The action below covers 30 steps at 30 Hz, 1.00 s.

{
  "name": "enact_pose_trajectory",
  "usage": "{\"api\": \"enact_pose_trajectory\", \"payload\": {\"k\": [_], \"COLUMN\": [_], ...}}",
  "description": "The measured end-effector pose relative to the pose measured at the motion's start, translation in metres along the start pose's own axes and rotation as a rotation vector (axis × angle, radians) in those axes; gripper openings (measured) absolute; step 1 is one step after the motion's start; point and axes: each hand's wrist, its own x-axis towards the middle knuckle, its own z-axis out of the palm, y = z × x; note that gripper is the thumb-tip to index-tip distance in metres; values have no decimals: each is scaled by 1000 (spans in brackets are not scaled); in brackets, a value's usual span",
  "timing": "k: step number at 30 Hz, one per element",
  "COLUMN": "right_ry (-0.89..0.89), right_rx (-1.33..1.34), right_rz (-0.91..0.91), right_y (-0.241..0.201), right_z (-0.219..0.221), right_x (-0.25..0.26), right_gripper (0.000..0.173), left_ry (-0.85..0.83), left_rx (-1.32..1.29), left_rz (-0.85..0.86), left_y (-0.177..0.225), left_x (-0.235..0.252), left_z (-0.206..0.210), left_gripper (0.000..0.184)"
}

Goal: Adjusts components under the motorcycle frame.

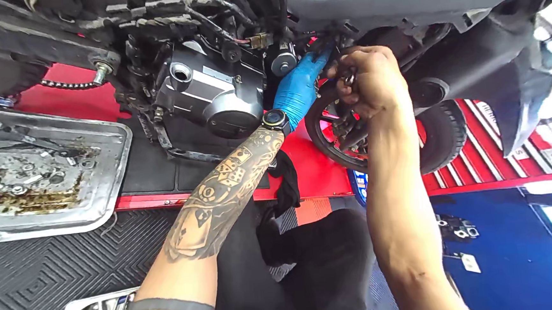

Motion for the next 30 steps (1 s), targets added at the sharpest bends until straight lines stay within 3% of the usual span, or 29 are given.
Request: {"api": "enact_pose_trajectory", "payload": {"k": [5, 12, 14, 16, 19, 22, 25, 30], "right_ry": [18, 11, -2, 26, 241, 454, 557, 505], "right_rx": [138, 188, 107, -136, -491, -473, -428, -305], "right_rz": [162, 240, 167, -22, -316, -462, -569, -725], "right_y": [-7, -5, 8, 30, 73, 101, 116, 129], "right_z": [4, 3, 3, 6, 22, 44, 49, 44], "right_x": [7, 12, 13, 18, 29, 43, 51, 61], "right_gripper": [16, 23, 27, 33, 41, 42, 34, 24], "left_ry": [-120, -172, -176, -191, -153, -117, -99, 120], "left_rx": [-8, 5, -3, -10, -48, -41, -20, 53], "left_rz": [-44, -38, -32, -40, -30, -31, -35, 77], "left_y": [8, 3, 4, 4, 4, 2, 1, -19], "left_x": [5, 7, 7, 7, 6, 6, 3, 5], "left_z": [-11, -9, -11, -13, -9, -9, -4, 22], "left_gripper": [72, 75, 75, 76, 67, 57, 53, 50]}}
